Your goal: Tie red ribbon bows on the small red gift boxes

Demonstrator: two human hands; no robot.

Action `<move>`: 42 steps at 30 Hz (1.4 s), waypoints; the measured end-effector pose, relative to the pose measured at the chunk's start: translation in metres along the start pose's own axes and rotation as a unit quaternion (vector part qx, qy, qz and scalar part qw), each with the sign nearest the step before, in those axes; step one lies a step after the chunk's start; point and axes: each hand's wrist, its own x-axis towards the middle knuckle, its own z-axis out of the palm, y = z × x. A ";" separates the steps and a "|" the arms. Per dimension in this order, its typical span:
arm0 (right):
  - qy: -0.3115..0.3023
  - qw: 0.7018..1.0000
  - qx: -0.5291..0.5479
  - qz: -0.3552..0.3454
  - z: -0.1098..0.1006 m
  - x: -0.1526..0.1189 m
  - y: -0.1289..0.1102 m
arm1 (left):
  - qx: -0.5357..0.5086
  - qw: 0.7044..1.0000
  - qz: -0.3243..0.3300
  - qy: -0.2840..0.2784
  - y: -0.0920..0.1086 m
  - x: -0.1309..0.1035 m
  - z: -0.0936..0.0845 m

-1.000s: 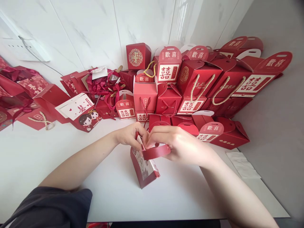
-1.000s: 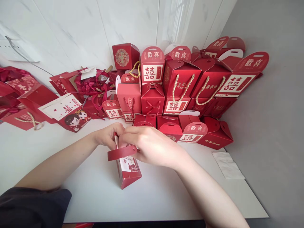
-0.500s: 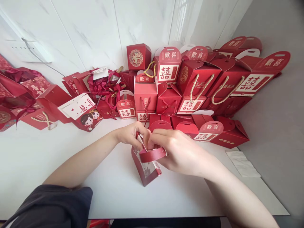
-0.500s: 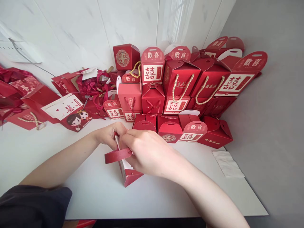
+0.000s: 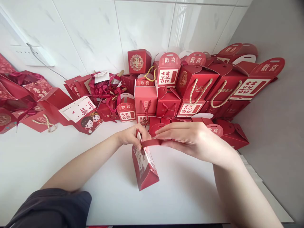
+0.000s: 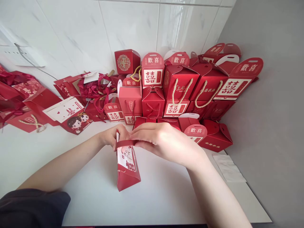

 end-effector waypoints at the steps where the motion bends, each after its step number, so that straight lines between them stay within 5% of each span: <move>1: -0.020 1.000 -0.016 0.014 -0.001 -0.001 0.001 | -0.006 1.000 0.010 0.011 -0.003 -0.001 -0.002; 5: -0.049 0.993 -0.077 0.071 0.004 0.001 0.000 | -0.003 0.999 0.034 0.041 -0.009 -0.004 -0.009; 9: -0.007 0.985 -0.089 0.146 0.021 0.010 0.003 | 0.004 0.998 0.043 0.054 -0.004 -0.006 -0.008; 15: 0.090 0.955 0.153 0.238 0.040 0.018 0.008 | -0.003 0.996 0.027 0.079 0.004 -0.006 0.001; 24: 0.127 0.926 0.205 0.289 0.050 0.020 0.006 | -0.018 0.992 0.013 0.122 -0.003 -0.002 0.001; 42: 0.127 0.956 0.134 0.229 0.044 0.021 -0.012 | -0.004 0.995 -0.020 0.102 -0.005 -0.004 0.003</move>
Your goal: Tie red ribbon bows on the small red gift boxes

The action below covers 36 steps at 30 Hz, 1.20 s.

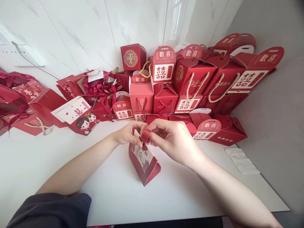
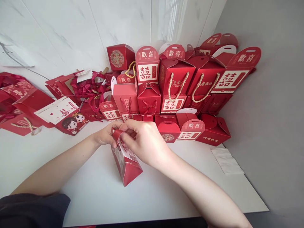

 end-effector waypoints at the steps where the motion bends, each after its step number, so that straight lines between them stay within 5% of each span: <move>1: -0.003 1.000 0.010 -0.002 0.000 0.000 0.000 | -0.003 1.000 0.001 -0.001 0.000 0.000 0.000; 14: -0.051 0.997 0.047 -0.022 -0.013 -0.005 -0.003 | 0.098 0.993 0.060 -0.018 0.008 0.000 0.005; 18: -0.116 0.990 0.069 -0.044 -0.029 -0.004 -0.005 | 0.108 0.994 0.027 -0.011 0.012 0.000 0.005; 22: -0.091 0.993 -0.041 -0.064 -0.039 0.001 -0.001 | 0.129 0.992 -0.009 0.011 0.019 0.001 0.008; 27: -0.155 0.972 -0.124 -0.125 -0.035 0.003 0.008 | 0.087 0.996 -0.024 0.008 0.021 0.002 0.012; 36: -0.164 0.970 -0.096 -0.154 -0.021 0.008 0.013 | 0.053 0.997 -0.050 -0.022 0.011 -0.001 0.005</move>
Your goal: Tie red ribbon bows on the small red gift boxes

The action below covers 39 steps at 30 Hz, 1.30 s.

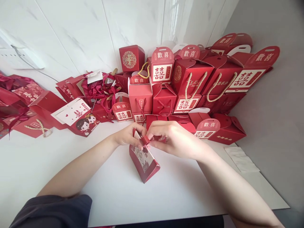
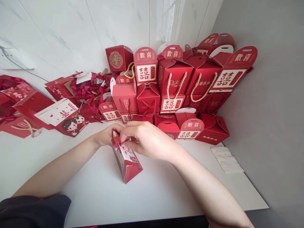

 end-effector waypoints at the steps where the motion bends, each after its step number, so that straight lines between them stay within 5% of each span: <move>1: -0.007 1.000 -0.002 -0.002 0.001 0.001 0.000 | 0.000 1.000 -0.002 -0.006 -0.001 -0.001 -0.001; 7: -0.034 0.997 -0.059 -0.022 0.003 0.001 -0.001 | 0.035 0.999 -0.015 -0.017 -0.005 0.001 -0.005; 12: -0.034 0.990 -0.136 0.004 -0.003 -0.008 -0.012 | 0.193 0.976 0.075 0.067 0.026 -0.003 0.010; 18: 0.073 0.964 -0.241 0.089 0.002 -0.015 -0.029 | 0.394 0.899 -0.007 0.189 0.074 -0.034 0.047; 24: 0.149 0.932 -0.288 0.164 0.023 -0.004 -0.024 | 0.424 0.885 0.001 0.193 0.075 -0.040 0.071; 33: 0.074 0.971 -0.122 0.191 0.006 -0.009 -0.031 | 0.395 0.885 -0.009 0.247 0.066 -0.027 0.067; 39: 0.089 0.993 -0.026 0.073 -0.003 -0.005 -0.017 | 0.394 0.888 -0.022 0.236 0.065 -0.024 0.067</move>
